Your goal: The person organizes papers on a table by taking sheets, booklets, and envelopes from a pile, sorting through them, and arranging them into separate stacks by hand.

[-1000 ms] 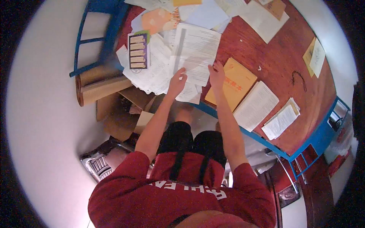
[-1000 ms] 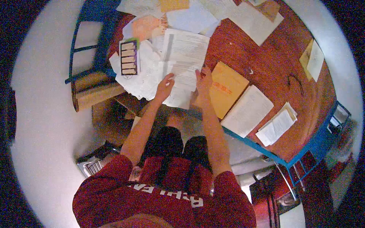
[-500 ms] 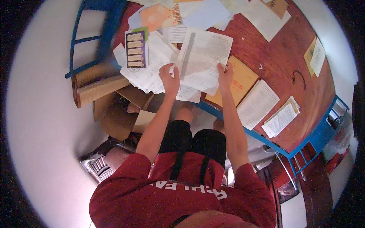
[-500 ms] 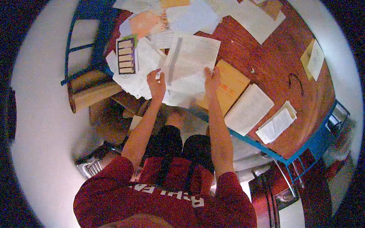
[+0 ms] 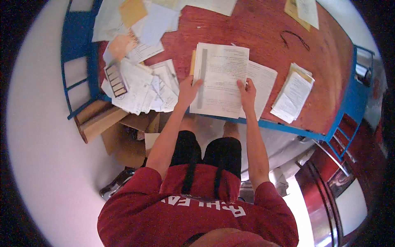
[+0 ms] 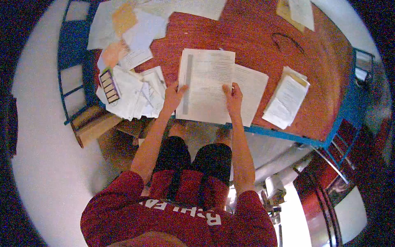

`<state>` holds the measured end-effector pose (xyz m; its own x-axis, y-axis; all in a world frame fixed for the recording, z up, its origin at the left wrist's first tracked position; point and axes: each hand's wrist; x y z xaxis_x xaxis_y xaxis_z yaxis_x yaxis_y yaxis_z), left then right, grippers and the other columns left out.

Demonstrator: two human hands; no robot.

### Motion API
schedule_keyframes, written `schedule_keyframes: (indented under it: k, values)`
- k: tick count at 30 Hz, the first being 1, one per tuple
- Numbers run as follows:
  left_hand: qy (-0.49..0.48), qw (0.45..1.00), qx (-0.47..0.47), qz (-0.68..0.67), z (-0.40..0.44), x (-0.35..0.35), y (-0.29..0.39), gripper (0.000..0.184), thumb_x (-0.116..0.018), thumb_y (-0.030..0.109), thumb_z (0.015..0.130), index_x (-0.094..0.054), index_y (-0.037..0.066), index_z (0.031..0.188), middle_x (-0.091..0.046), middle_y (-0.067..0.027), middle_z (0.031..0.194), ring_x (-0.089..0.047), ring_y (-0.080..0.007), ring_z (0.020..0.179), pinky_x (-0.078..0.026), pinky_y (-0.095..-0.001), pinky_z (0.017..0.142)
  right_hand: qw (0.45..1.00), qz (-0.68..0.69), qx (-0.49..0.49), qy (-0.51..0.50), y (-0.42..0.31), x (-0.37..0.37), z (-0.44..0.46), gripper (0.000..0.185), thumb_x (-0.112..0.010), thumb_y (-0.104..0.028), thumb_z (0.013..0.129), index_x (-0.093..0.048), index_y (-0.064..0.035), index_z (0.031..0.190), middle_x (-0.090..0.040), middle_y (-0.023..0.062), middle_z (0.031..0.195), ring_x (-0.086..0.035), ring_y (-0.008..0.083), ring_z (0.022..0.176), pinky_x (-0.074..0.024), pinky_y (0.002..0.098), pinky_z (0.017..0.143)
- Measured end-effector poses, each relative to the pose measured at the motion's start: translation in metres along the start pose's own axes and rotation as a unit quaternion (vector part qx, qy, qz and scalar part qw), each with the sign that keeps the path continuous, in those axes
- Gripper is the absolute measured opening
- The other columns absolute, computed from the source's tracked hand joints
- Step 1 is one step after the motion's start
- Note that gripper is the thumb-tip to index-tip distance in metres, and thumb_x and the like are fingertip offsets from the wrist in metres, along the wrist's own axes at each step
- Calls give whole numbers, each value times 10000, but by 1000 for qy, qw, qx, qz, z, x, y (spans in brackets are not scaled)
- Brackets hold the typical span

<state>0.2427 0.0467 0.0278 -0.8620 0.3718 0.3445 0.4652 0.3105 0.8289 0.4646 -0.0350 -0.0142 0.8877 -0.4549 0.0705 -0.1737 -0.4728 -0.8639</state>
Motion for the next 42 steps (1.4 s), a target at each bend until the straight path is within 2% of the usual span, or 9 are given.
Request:
schedule_keyframes:
  k: [14, 18, 23, 26, 27, 30, 33, 37, 42]
  values:
    - [-94, 977, -37, 190, -23, -190, 57, 317, -592, 260, 832, -541, -46, 898, -591, -198, 718, -582, -248, 652, -432, -344, 591, 957, -163, -21, 238, 39, 178, -47, 260, -674, -193, 765, -541, -12, 896, -605, 140, 766, -569, 260, 691, -449, 357, 650]
    - [-133, 985, -54, 96, -32, -240, 63, 289, -599, 224, 830, -543, -46, 917, -599, -189, 727, -586, -253, 658, -435, -348, 595, 936, -180, 23, 301, 44, 217, -51, 235, -652, -175, 798, -531, 22, 839, -586, 112, 737, -508, 154, 644, -423, 307, 603]
    - [-140, 990, -12, 15, -36, -294, 69, 293, -590, 141, 824, -522, -41, 1044, -627, -166, 802, -601, -285, 735, -464, -338, 673, 925, -200, 31, 322, 40, 267, -43, 254, -630, -192, 798, -533, 7, 923, -594, 213, 852, -545, 375, 755, -427, 407, 714]
    - [-135, 987, -68, 56, -40, -316, 84, 343, -562, 113, 822, -489, -18, 1130, -574, -208, 1022, -561, -292, 926, -447, -352, 806, 903, -276, 35, 328, 59, 293, -26, 333, -615, -270, 809, -540, 11, 972, -584, 234, 893, -526, 393, 835, -393, 436, 803]
    - [-136, 987, -68, 59, -42, -324, 87, 343, -562, 113, 822, -489, -18, 1130, -574, -208, 1022, -561, -292, 926, -447, -352, 806, 863, -344, 85, 361, 64, 298, -16, 259, -611, -230, 820, -536, 6, 896, -598, 166, 804, -562, 345, 738, -427, 428, 661]
    - [5, 942, -269, 199, -45, -341, 96, 414, -559, 67, 793, -454, 26, 1191, -435, -200, 1223, -422, -345, 1141, -337, -386, 983, 859, -349, 118, 354, 74, 315, 0, 278, -617, -239, 813, -532, 5, 917, -597, 181, 835, -563, 349, 773, -431, 430, 682]
    - [-164, 840, -395, 333, -36, -354, 102, 482, -579, 82, 756, -432, 25, 1211, -352, -162, 1323, -327, -347, 1230, -278, -418, 1029, 882, -346, 25, 319, 71, 317, 8, 316, -627, -253, 800, -537, -7, 975, -595, 198, 849, -559, 355, 777, -443, 419, 712]
    - [-241, 796, -410, 374, -23, -376, 69, 456, -565, 98, 752, -466, 10, 1189, -365, -112, 1335, -339, -283, 1242, -318, -411, 1007, 912, -283, 25, 296, 56, 316, 4, 360, -633, -261, 781, -545, -39, 1051, -564, 208, 996, -530, 346, 929, -416, 430, 817]
    - [-240, 757, -413, 446, -21, -377, 64, 472, -558, 100, 748, -470, 18, 1204, -358, -93, 1356, -351, -249, 1246, -323, -401, 1007, 838, -494, 112, 200, 53, 304, -14, 472, -615, -265, 764, -500, -184, 1214, -308, 156, 1363, -282, 399, 1239, -189, 546, 1030]
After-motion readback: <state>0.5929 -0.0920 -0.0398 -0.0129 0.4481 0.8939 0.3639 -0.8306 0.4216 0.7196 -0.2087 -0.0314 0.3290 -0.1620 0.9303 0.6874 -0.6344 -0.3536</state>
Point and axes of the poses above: each hand's wrist, its own z-axis towards the middle knuckle, its own x-axis out of the back of the hand, y = z × x
